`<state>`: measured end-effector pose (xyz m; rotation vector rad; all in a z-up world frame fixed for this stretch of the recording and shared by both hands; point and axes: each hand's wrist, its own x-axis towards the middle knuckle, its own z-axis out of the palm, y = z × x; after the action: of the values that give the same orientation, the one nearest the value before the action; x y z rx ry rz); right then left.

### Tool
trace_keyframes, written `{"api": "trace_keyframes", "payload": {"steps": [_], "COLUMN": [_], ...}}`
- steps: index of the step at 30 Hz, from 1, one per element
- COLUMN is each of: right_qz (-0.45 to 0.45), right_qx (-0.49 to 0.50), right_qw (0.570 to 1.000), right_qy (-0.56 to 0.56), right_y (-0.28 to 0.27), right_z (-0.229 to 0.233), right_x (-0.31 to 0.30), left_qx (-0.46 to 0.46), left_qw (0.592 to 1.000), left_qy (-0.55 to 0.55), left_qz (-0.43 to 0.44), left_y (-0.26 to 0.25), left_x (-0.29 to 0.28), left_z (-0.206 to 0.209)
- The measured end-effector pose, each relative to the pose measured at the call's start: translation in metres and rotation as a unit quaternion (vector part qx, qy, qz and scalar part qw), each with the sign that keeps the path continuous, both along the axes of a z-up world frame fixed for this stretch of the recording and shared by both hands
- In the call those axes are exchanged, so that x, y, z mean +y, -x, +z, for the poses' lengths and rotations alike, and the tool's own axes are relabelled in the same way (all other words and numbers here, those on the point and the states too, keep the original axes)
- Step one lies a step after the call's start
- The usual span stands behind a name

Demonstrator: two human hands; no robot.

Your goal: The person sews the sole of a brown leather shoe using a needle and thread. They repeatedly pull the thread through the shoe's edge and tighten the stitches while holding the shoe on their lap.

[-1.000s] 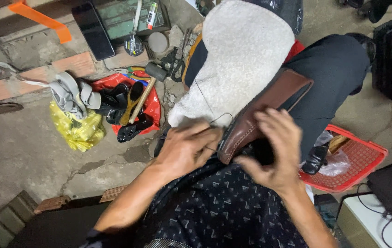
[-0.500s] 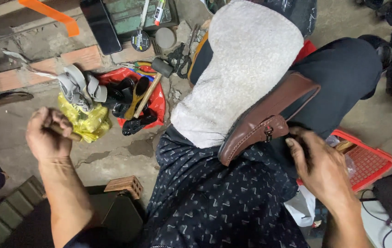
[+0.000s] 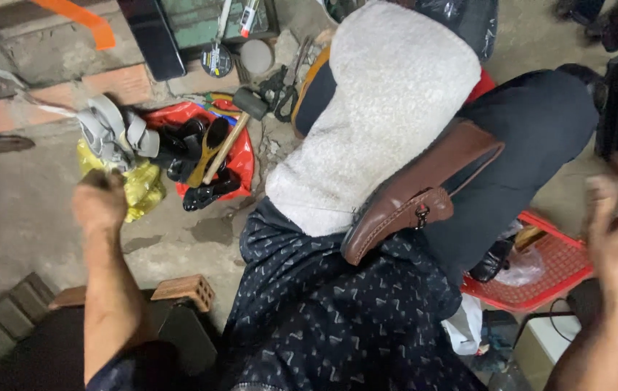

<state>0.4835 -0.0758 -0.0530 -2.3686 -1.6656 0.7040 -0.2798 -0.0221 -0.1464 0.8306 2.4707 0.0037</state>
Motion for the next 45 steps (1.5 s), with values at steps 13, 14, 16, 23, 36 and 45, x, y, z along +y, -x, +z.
{"api": "trace_keyframes", "payload": {"steps": [13, 14, 16, 23, 36, 45], "right_qz": [0.371, 0.367, 0.375, 0.360, 0.229, 0.149], "right_qx": [0.042, 0.095, 0.086, 0.119, 0.089, 0.130], "right_qw": [0.919, 0.916, 0.914, 0.916, 0.966, 0.977], "right_qy": [-0.122, -0.129, -0.126, -0.131, -0.081, -0.084], "right_y": [0.144, 0.147, 0.160, 0.168, 0.171, 0.179], "right_z": [0.027, 0.030, 0.039, 0.069, 0.056, 0.041], "right_x": [0.024, 0.023, 0.023, 0.032, 0.023, 0.013], "left_qx": [-0.452, -0.442, -0.459, -0.412, -0.546, -0.533], "left_qw": [0.708, 0.701, 0.702, 0.721, 0.688, 0.678], "left_qy": [-0.214, -0.213, -0.185, -0.133, -0.178, -0.154], "left_qz": [-0.499, -0.517, -0.512, -0.542, -0.443, -0.482], "left_y": [-0.271, -0.273, -0.261, -0.250, -0.255, -0.259], "left_x": [0.033, 0.034, 0.038, 0.040, 0.019, 0.015], "left_z": [0.128, 0.130, 0.137, 0.155, 0.136, 0.135]}}
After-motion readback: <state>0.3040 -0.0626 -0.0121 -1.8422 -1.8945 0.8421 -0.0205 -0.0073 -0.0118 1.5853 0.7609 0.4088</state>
